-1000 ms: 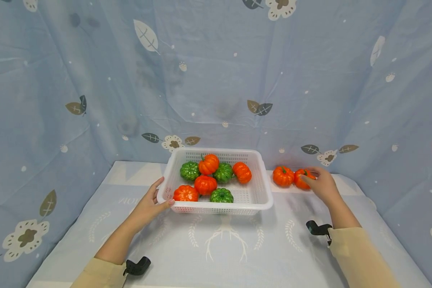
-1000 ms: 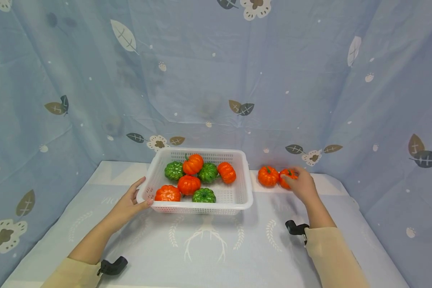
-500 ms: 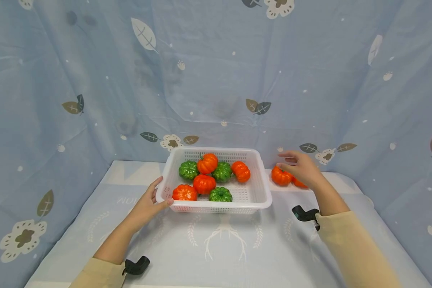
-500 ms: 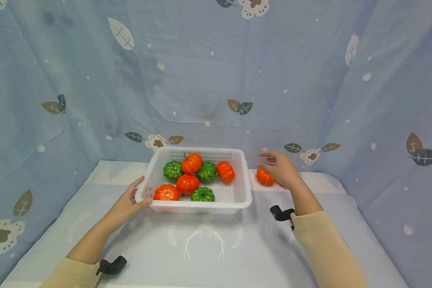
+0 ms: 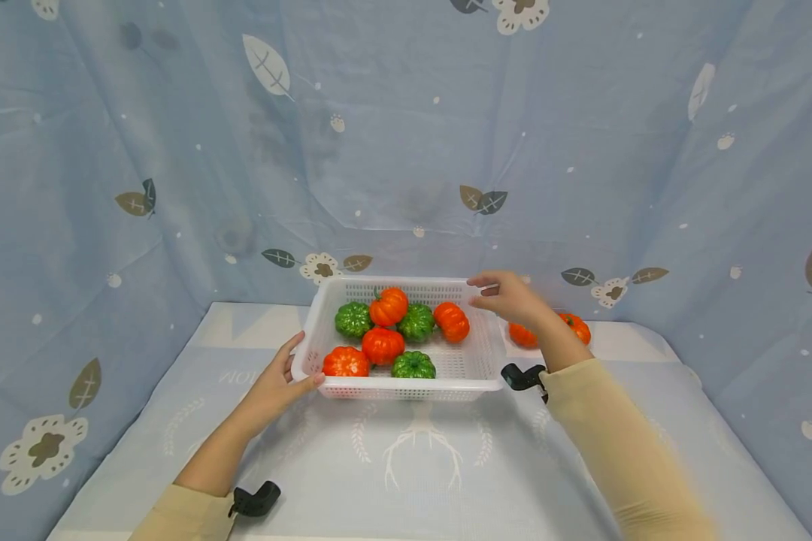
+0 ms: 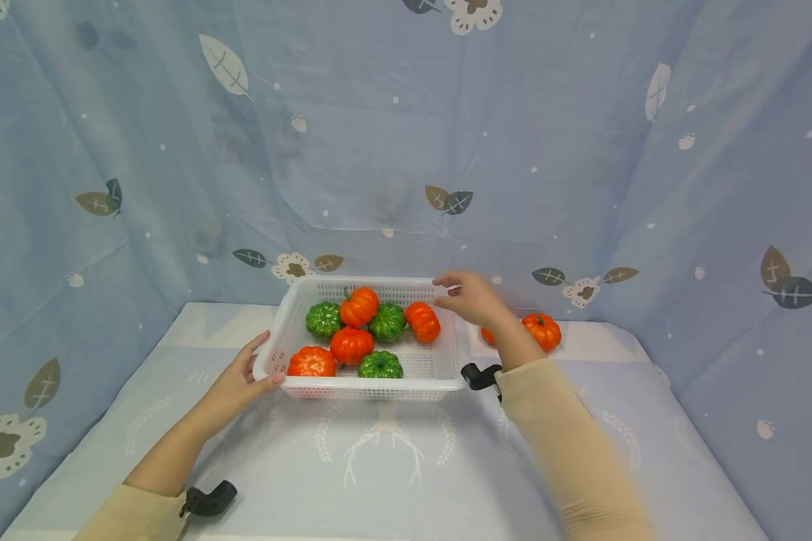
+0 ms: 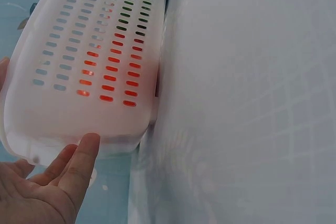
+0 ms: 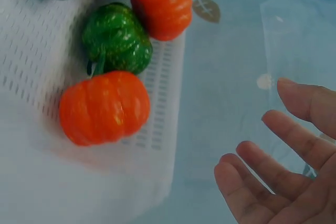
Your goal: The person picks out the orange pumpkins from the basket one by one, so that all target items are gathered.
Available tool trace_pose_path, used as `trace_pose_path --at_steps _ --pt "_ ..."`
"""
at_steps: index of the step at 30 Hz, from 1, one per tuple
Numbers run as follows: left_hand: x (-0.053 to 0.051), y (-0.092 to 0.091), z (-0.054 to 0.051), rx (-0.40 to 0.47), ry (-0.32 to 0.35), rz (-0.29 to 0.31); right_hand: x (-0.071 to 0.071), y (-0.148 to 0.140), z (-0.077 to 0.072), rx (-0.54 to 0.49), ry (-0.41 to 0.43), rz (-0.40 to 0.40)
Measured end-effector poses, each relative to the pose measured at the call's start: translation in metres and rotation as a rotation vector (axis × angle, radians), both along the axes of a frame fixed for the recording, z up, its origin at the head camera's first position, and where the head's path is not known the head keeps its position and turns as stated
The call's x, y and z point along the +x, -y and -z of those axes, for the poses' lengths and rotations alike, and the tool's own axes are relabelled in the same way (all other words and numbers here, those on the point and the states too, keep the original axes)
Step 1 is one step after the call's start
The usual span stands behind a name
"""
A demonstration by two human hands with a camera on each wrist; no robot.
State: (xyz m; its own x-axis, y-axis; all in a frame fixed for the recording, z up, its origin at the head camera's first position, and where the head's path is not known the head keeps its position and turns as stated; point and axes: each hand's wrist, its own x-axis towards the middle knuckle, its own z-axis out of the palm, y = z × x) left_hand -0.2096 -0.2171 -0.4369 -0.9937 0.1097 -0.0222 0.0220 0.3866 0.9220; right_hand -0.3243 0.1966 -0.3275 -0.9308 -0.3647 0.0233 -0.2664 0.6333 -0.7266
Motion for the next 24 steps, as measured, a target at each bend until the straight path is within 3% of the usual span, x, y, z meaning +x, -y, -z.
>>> trace_pose_path --at_steps 8,16,24 --pt "-0.001 -0.001 -0.001 0.014 0.001 0.000 -0.019 0.025 0.016 -0.006 0.021 -0.040" --pt "-0.001 -0.001 -0.002 -0.006 0.002 -0.008 -0.030 0.032 0.031 -0.044 0.111 -0.005" --pt "0.000 0.000 -0.002 -0.011 0.003 -0.007 -0.044 0.043 0.048 0.017 0.109 0.031"
